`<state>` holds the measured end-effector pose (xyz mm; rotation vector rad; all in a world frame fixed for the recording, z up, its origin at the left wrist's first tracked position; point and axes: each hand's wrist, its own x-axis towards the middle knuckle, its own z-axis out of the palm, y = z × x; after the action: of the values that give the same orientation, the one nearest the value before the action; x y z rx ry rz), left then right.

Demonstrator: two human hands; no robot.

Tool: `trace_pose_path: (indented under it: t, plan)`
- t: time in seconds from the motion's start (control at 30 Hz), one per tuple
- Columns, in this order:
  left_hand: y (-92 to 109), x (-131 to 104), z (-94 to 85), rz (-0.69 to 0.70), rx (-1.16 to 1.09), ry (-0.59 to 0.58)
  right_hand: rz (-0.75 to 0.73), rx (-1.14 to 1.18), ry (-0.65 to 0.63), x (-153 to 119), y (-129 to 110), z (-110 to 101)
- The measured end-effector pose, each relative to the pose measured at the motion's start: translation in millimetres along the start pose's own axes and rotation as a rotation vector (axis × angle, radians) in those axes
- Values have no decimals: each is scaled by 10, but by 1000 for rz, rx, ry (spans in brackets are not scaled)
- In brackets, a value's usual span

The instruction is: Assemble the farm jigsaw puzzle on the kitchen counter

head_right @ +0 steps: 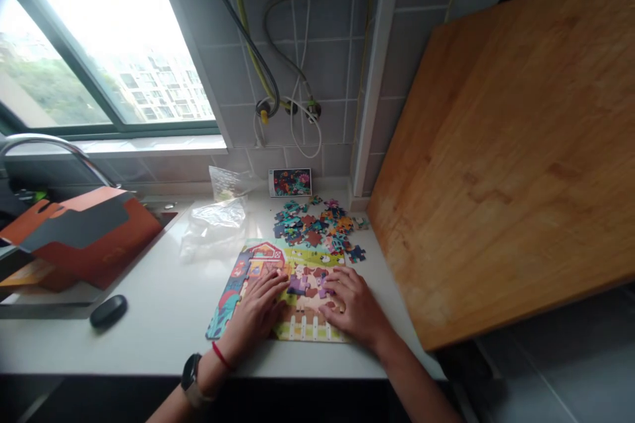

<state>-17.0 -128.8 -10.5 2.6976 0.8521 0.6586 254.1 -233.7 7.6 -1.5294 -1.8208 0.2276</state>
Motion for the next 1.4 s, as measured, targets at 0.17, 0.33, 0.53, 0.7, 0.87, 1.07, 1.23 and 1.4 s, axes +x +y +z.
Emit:
trace_pose_path:
  t: [0.17, 0.33, 0.53, 0.7, 0.87, 1.07, 1.23, 1.4]
  plan:
    - [60, 3, -52, 64, -26, -26, -13, -18, -12, 4, -14, 0]
    - [94, 10, -91, 116, -36, -48, 12, -103, 37, -8, 82, 82]
    - [100, 27, -96, 176, -95, -1, 108, -203, 141, -15, 160, 156]
    - [53, 41, -102, 187, -144, 67, 40, -174, 126, -5, 74, 73]
    - [57, 41, -99, 137, -127, 61, -35, -136, 108, 3, -9, 6]
    - [102, 29, -107, 138, -26, -89, -13, -99, 129, 13, -29, 4]
    - [95, 28, -115, 166, -55, -82, -8, -86, 107, 14, -16, 10]
    - [81, 37, -107, 212, -144, -22, 82, -106, 184, 5, 70, 53]
